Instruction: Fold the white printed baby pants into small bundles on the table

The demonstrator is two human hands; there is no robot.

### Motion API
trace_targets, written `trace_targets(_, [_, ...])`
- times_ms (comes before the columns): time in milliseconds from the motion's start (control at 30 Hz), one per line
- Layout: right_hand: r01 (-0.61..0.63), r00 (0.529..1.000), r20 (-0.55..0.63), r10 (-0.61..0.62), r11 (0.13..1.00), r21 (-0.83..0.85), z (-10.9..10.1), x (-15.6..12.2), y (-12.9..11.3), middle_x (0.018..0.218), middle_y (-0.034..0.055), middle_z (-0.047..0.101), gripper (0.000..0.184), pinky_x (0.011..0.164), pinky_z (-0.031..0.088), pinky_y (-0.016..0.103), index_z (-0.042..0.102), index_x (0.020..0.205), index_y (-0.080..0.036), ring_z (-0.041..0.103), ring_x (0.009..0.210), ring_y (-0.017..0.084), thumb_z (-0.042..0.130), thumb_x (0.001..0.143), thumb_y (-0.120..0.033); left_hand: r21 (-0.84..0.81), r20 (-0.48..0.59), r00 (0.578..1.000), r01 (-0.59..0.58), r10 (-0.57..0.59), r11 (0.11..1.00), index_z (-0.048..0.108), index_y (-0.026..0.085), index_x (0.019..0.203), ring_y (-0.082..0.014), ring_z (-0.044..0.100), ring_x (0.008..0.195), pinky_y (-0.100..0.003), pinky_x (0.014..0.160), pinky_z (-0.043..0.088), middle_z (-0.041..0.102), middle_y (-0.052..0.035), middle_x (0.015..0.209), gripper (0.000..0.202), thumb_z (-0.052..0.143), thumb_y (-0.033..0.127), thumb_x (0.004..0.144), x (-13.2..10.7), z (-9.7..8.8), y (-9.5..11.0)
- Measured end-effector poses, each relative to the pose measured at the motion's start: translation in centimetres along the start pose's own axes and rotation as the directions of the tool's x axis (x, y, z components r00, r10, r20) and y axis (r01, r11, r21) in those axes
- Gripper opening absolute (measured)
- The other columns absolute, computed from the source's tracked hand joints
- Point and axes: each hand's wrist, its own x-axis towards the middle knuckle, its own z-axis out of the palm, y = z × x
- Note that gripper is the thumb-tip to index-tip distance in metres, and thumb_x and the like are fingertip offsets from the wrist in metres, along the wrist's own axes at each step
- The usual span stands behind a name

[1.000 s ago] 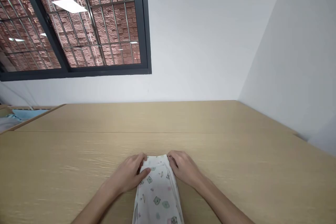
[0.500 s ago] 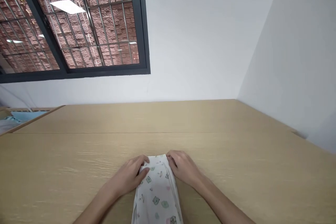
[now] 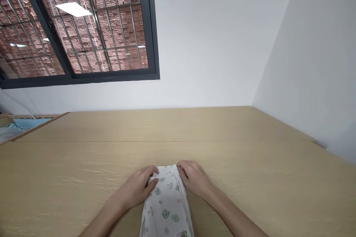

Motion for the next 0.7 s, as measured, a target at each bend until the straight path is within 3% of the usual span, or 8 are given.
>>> trace_targets(400, [-0.005, 1.0, -0.001, 0.005, 1.0, 0.008, 0.01, 0.03, 0.04, 0.088, 0.0063, 0.069, 0.032, 0.077, 0.045, 0.036, 0.06, 0.089, -0.02, 0.062, 0.084, 0.023, 0.032, 0.102, -0.028, 0.016, -0.008, 1.0, -0.012, 0.012, 1.0, 0.051, 0.026, 0.115, -0.0245, 0.06, 0.11, -0.041, 0.095, 0.046, 0.065, -0.0039, 0.119, 0.018, 0.044, 0.03, 0.099, -0.1, 0.16, -0.3])
trace_targets(700, [-0.039, 0.999, -0.001, 0.039, 0.999, 0.034, -0.06, -0.01, 0.14, 0.094, 0.0073, 0.07, 0.032, 0.08, 0.048, 0.038, 0.062, 0.095, -0.021, 0.064, 0.089, 0.024, 0.034, 0.103, -0.033, 0.05, -0.074, 0.997, -0.027, 0.031, 0.998, 0.053, 0.025, 0.113, -0.0242, 0.062, 0.107, -0.04, 0.093, 0.047, 0.067, -0.0042, 0.115, 0.018, 0.045, 0.026, 0.097, -0.06, 0.24, -0.15])
